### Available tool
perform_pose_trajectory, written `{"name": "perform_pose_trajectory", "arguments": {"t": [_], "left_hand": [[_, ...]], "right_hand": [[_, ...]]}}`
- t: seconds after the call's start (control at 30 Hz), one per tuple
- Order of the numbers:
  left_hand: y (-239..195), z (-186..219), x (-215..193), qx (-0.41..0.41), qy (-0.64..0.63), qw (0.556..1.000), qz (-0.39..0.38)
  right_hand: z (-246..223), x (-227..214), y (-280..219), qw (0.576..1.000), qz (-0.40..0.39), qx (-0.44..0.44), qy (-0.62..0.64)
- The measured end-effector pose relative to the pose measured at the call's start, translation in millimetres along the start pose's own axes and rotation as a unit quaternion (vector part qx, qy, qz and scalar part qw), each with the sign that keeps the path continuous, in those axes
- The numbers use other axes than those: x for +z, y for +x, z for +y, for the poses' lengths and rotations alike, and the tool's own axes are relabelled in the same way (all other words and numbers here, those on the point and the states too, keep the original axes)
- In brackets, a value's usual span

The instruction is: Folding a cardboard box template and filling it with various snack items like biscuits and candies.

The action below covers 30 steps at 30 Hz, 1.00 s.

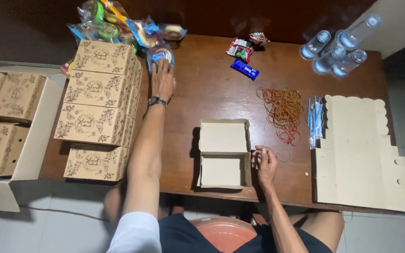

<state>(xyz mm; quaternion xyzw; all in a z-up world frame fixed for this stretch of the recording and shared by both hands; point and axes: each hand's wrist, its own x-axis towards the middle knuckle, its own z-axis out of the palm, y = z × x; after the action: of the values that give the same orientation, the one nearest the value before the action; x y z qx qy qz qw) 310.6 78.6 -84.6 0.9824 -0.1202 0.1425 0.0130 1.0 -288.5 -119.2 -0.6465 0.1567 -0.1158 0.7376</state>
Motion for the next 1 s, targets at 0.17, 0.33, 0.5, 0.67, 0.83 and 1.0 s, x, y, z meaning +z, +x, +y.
{"name": "perform_pose_trajectory", "arguments": {"t": [0.17, 0.33, 0.5, 0.67, 0.83, 1.0], "left_hand": [[-24.4, 31.1, -32.0, 0.060, -0.039, 0.991, 0.109], [-67.8, 70.5, -109.4, -0.016, -0.385, 0.908, 0.164], [-146.1, 119.7, -186.5, -0.015, -0.756, 0.646, 0.105], [-205.9, 163.7, -211.0, -0.020, -0.804, 0.593, 0.038], [-234.3, 170.7, -192.3, -0.147, -0.671, 0.718, 0.110], [-248.5, 215.5, -215.8, -0.180, -0.833, 0.523, -0.017]], "right_hand": [[2.8, 0.4, 2.9, 1.000, 0.011, -0.005, 0.010], [-21.0, 7.6, 3.0, 0.996, 0.066, -0.048, -0.030], [-100.8, 53.5, -17.0, 0.995, 0.013, -0.097, -0.029], [-135.5, 78.4, -37.0, 0.973, -0.207, -0.085, 0.049], [-167.2, 69.7, -59.3, 0.949, -0.154, -0.261, -0.086], [-164.0, 66.2, -85.7, 0.830, -0.196, -0.440, -0.281]]}}
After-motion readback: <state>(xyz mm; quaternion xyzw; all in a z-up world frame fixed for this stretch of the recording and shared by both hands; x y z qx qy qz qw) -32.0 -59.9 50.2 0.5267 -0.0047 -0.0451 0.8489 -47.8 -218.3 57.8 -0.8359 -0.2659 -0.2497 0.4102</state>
